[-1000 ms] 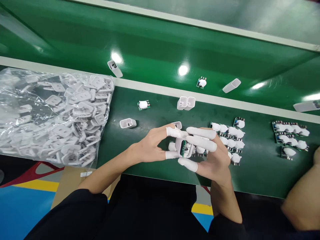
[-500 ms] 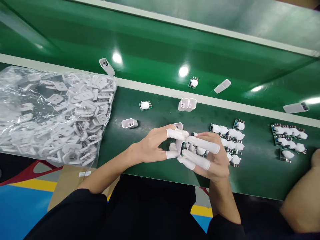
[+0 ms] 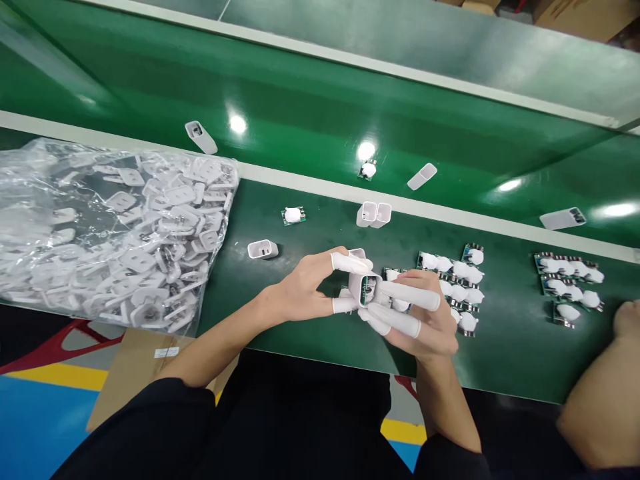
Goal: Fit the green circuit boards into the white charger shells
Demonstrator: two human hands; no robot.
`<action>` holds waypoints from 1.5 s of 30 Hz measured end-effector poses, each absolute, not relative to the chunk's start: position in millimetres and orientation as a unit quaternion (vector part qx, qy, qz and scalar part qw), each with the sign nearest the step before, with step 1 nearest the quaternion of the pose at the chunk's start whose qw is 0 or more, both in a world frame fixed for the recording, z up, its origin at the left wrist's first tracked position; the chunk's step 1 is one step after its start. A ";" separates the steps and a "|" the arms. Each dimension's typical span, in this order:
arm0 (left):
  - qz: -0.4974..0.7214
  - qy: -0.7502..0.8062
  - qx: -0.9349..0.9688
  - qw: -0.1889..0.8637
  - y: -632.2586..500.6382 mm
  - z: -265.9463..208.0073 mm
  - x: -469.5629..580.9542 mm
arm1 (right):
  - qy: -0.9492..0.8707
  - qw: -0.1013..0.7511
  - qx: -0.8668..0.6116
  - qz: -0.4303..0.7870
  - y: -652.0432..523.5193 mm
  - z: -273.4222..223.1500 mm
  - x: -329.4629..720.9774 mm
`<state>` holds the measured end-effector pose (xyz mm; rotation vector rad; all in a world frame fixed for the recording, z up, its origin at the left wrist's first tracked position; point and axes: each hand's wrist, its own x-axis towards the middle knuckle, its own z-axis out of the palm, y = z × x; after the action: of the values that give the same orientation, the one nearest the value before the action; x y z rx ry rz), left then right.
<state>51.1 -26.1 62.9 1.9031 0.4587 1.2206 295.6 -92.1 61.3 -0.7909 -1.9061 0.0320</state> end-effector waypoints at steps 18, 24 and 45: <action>0.456 0.205 0.788 0.358 -26.0 67.8 43.7 | -0.797 0.488 -0.353 0.045 -85.7 77.5 280.3; 0.526 0.226 0.686 0.450 -22.5 75.5 37.3 | -0.804 0.418 -0.413 0.090 -33.0 112.2 282.9; 0.653 0.258 -0.105 0.704 0.9 139.0 -20.4 | -0.874 0.024 -0.473 0.106 204.3 71.6 172.5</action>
<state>-20.4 0.9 139.0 -0.2339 0.5734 1.4517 172.5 204.3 71.6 -1.4638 -2.7063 0.3276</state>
